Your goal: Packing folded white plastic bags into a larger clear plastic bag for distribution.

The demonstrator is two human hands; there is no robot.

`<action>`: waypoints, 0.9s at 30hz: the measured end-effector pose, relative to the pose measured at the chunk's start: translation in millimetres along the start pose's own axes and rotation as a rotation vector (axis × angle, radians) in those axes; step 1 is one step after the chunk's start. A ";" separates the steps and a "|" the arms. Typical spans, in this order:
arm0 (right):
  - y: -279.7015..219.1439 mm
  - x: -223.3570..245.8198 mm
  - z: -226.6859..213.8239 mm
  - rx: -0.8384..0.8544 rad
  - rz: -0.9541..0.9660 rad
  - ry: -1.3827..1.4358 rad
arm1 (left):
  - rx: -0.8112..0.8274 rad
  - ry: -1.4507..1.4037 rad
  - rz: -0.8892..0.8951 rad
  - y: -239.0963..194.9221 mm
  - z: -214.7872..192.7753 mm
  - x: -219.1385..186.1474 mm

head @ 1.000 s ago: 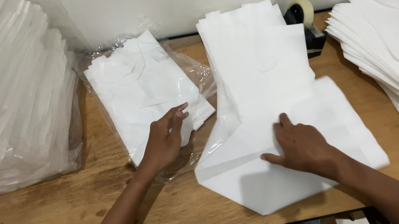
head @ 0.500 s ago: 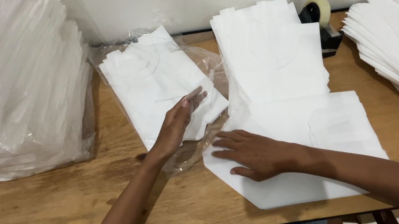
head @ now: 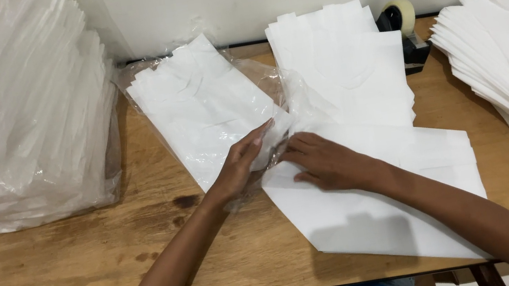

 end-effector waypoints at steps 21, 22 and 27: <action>67.8 -29.2 -7.4 -0.210 0.256 0.094 | -0.053 0.249 0.054 9.8 4.4 -14.3; 78.7 -33.2 1.4 -0.314 0.227 -0.049 | -0.039 0.402 0.071 10.0 7.1 -14.2; 149.6 -71.2 79.0 -0.427 0.309 -0.091 | -0.062 0.891 0.207 9.8 18.3 -12.8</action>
Point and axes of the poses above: each hand's wrist, its own y-axis towards the middle knuckle, its own z-axis out of the palm, x = y × z, the point moved 2 cm from there along y, towards the middle knuckle, and after that the axes turned 8 degrees about -y, right-handed, at the moved point
